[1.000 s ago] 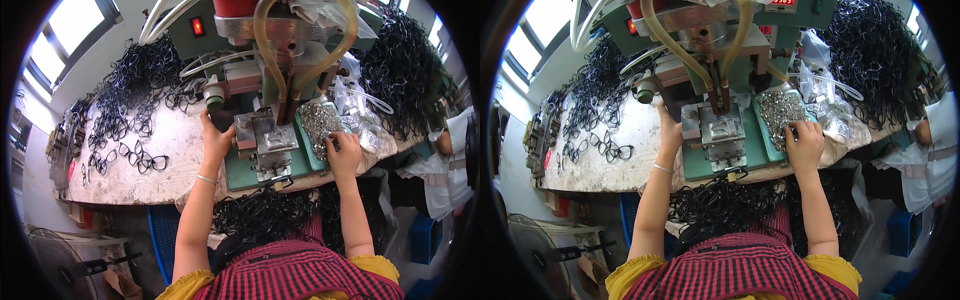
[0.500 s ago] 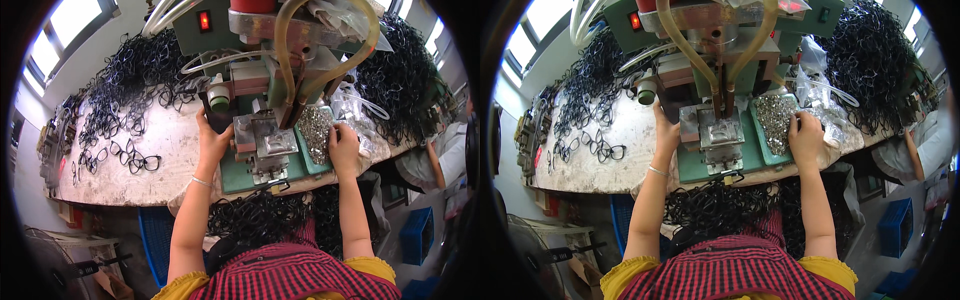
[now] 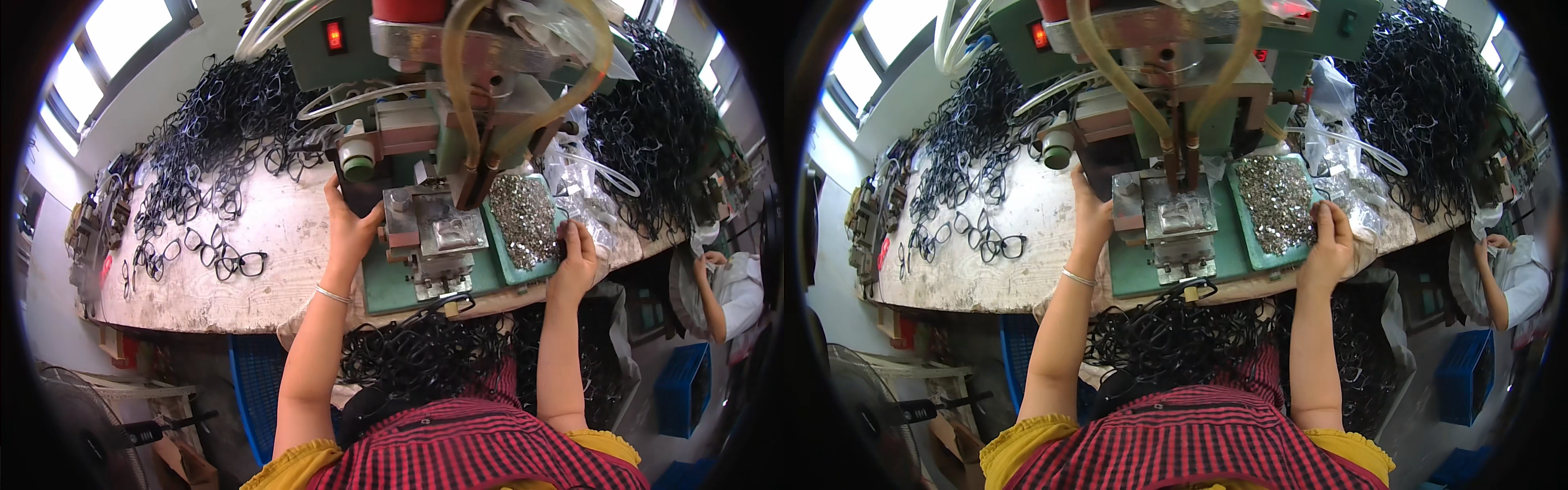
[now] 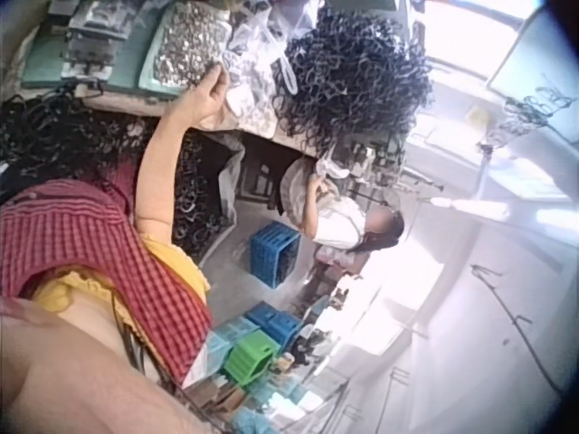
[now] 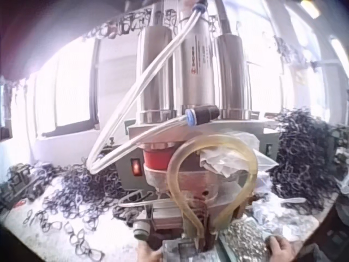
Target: The person repeatedly picks up black eyeglass frames, places them into a green fixture on a machine, and presses a lever to attach small metal components. Finished frames are set aside on the table. The process is repeated continuously throughout the clip.
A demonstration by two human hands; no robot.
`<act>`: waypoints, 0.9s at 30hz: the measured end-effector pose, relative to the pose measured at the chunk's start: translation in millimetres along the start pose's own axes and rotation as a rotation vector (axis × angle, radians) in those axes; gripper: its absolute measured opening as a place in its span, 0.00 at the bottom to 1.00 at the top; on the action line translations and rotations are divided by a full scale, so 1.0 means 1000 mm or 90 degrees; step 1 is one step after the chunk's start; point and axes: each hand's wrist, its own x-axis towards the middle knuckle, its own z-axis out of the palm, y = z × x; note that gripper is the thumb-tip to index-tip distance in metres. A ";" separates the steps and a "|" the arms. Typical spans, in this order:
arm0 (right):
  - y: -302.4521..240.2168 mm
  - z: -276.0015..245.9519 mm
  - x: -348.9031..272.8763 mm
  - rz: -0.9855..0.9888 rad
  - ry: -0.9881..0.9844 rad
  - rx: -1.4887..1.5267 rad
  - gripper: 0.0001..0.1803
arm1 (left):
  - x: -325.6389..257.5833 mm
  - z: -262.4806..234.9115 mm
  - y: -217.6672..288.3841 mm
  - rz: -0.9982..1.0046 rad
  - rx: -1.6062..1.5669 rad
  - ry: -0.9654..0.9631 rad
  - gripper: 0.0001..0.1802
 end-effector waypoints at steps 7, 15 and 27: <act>-0.004 0.049 0.006 -0.029 -0.111 0.014 0.07 | 0.002 -0.002 0.000 -0.034 -0.011 -0.012 0.41; -0.022 0.023 0.001 -0.066 -0.094 -0.039 0.06 | 0.003 -0.006 -0.021 0.029 0.039 0.012 0.39; -0.026 0.029 -0.005 -0.065 -0.166 -0.120 0.08 | 0.005 -0.001 -0.017 0.003 0.070 -0.005 0.43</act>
